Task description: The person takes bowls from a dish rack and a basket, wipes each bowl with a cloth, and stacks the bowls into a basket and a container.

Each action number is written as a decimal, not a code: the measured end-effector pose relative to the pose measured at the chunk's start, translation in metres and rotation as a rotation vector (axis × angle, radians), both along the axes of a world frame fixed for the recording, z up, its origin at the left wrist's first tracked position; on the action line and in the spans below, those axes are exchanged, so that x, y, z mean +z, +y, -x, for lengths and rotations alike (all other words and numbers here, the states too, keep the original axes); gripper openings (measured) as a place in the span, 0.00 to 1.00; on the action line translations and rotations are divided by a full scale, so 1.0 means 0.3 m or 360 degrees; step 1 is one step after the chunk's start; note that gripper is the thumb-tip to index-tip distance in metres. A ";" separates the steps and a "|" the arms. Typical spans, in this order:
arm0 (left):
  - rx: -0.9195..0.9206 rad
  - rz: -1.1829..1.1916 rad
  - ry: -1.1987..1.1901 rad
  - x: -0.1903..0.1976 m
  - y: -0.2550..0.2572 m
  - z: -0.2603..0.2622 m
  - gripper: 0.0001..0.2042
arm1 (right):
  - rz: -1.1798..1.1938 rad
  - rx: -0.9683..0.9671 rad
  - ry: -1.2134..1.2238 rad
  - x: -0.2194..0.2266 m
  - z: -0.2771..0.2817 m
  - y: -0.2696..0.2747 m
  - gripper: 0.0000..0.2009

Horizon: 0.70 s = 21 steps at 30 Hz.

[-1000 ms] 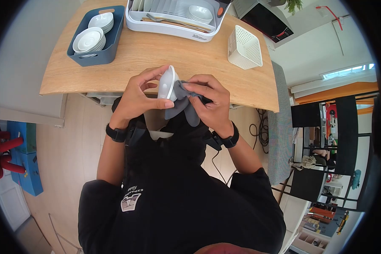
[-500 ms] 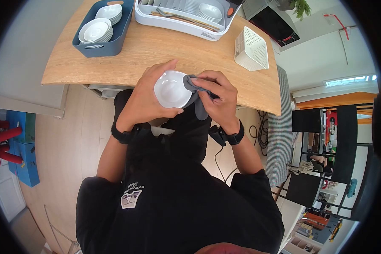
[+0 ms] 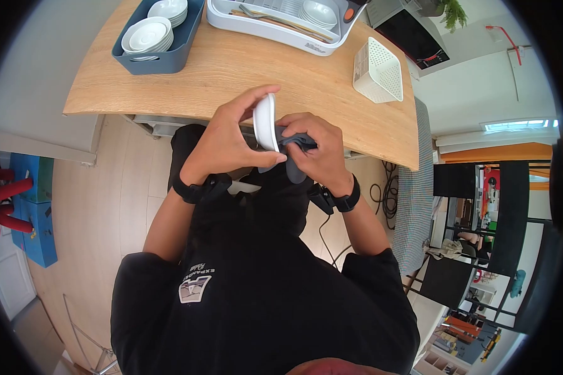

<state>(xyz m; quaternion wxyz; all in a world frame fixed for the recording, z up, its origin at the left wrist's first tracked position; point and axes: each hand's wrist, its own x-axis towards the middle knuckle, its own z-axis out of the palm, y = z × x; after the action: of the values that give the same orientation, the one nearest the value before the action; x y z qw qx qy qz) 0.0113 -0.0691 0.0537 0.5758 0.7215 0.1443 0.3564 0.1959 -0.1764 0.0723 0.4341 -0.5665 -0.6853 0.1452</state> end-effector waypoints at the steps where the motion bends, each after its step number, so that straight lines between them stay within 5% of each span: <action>1: -0.0042 0.0046 -0.0001 0.004 -0.010 0.002 0.49 | -0.0058 -0.0012 -0.0020 0.000 -0.002 0.000 0.11; 4: -0.0267 0.0244 0.0062 0.009 -0.038 -0.004 0.50 | -0.0185 -0.0065 -0.0063 -0.006 -0.014 0.003 0.10; 12: -0.0228 0.0179 0.0167 0.045 -0.045 0.012 0.48 | -0.0111 -0.0166 -0.0196 -0.023 -0.031 0.000 0.11; 21: -0.0018 0.0005 0.0101 0.017 -0.017 0.002 0.47 | 0.0059 0.0118 0.0119 -0.014 -0.018 -0.013 0.10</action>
<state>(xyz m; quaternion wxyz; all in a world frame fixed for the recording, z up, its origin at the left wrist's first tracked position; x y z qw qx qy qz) 0.0107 -0.0741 0.0589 0.5739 0.7325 0.1590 0.3299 0.2012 -0.1804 0.0681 0.4431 -0.5427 -0.6864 0.1948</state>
